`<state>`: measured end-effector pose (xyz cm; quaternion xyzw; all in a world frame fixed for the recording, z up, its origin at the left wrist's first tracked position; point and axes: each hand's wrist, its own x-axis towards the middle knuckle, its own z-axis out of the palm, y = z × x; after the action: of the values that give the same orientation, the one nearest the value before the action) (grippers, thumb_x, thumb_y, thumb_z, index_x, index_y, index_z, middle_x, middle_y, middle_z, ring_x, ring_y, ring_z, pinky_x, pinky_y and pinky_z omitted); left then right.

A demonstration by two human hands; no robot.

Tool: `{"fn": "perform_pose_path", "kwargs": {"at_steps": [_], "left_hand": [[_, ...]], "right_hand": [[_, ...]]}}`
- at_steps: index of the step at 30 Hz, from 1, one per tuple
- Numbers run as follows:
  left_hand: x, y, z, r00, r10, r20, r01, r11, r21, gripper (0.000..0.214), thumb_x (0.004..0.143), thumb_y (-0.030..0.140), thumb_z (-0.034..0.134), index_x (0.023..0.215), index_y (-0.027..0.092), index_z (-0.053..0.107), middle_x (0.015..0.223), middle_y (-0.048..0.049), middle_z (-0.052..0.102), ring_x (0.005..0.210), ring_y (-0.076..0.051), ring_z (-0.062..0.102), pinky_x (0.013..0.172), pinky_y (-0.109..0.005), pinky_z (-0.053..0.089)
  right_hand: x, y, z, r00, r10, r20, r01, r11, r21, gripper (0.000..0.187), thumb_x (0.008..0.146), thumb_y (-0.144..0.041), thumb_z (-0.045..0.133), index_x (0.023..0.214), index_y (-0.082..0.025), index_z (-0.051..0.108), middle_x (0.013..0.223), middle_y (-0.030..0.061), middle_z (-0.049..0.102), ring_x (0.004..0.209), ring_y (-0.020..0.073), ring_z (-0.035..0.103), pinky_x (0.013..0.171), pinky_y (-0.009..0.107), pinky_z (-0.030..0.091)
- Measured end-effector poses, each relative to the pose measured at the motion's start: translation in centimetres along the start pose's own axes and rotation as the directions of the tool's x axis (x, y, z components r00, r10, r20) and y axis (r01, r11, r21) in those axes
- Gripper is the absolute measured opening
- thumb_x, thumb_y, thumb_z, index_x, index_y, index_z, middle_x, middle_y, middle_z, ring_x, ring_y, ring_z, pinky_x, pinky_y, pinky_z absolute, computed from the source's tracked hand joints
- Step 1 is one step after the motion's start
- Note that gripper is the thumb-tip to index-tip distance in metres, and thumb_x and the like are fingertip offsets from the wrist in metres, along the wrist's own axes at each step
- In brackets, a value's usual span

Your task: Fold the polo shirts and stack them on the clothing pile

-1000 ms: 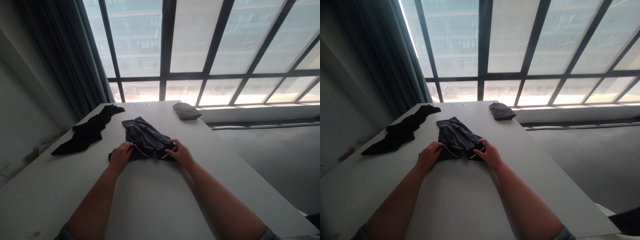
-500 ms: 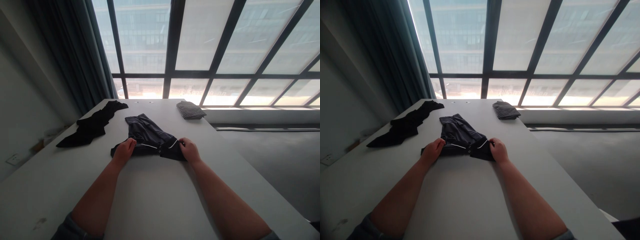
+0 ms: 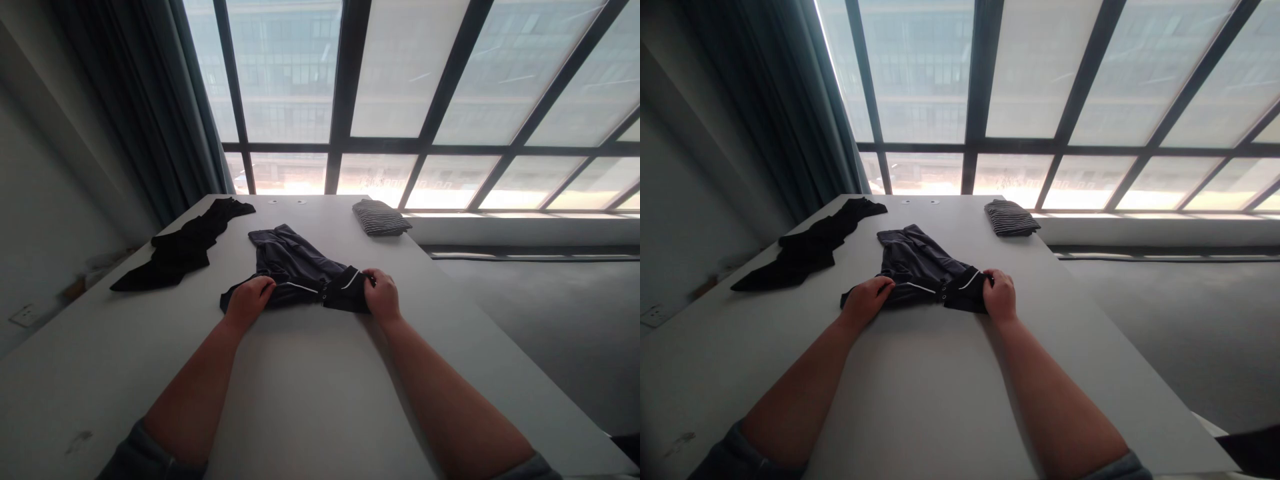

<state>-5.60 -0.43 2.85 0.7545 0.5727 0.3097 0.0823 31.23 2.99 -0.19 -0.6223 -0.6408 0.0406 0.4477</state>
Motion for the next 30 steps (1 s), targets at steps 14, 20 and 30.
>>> {"fn": "perform_pose_path", "kwargs": {"at_steps": [14, 20, 30], "left_hand": [[0.0, 0.5, -0.4, 0.999, -0.041, 0.019, 0.044, 0.99, -0.137, 0.038, 0.09, 0.061, 0.063, 0.096, 0.024, 0.066, 0.071, 0.0017, 0.064, 0.063, -0.017, 0.058, 0.065, -0.028, 0.04], [0.0, 0.6, -0.3, 0.997, 0.007, 0.077, 0.0, 0.996, -0.088, 0.028, 0.086, 0.051, 0.068, 0.086, 0.023, 0.067, 0.084, -0.0021, 0.071, 0.072, -0.019, 0.061, 0.071, -0.031, 0.043], [0.5, -0.1, -0.5, 0.939, -0.289, -0.186, 0.239, 0.938, -0.251, 0.045, 0.095, 0.06, 0.046, 0.07, 0.023, 0.045, 0.061, 0.003, 0.046, 0.062, -0.016, 0.046, 0.064, -0.028, 0.037]], "right_hand": [[0.1, -0.4, -0.4, 0.971, 0.208, -0.121, -0.194, 0.973, 0.124, 0.033, 0.09, -0.039, 0.043, 0.107, -0.019, 0.063, 0.096, 0.0103, 0.07, 0.088, 0.0254, 0.062, 0.081, 0.036, 0.046], [0.4, 0.2, 0.1, 0.94, 0.312, -0.136, -0.289, 0.944, 0.161, 0.036, 0.091, -0.048, 0.041, 0.101, -0.019, 0.06, 0.086, 0.0079, 0.066, 0.078, 0.0237, 0.058, 0.075, 0.034, 0.043], [0.2, -1.8, -1.4, 0.959, 0.101, 0.265, -0.162, 0.962, 0.219, 0.051, 0.083, -0.068, 0.062, 0.073, -0.019, 0.065, 0.066, 0.0006, 0.06, 0.067, 0.0173, 0.053, 0.066, 0.029, 0.041]]}}
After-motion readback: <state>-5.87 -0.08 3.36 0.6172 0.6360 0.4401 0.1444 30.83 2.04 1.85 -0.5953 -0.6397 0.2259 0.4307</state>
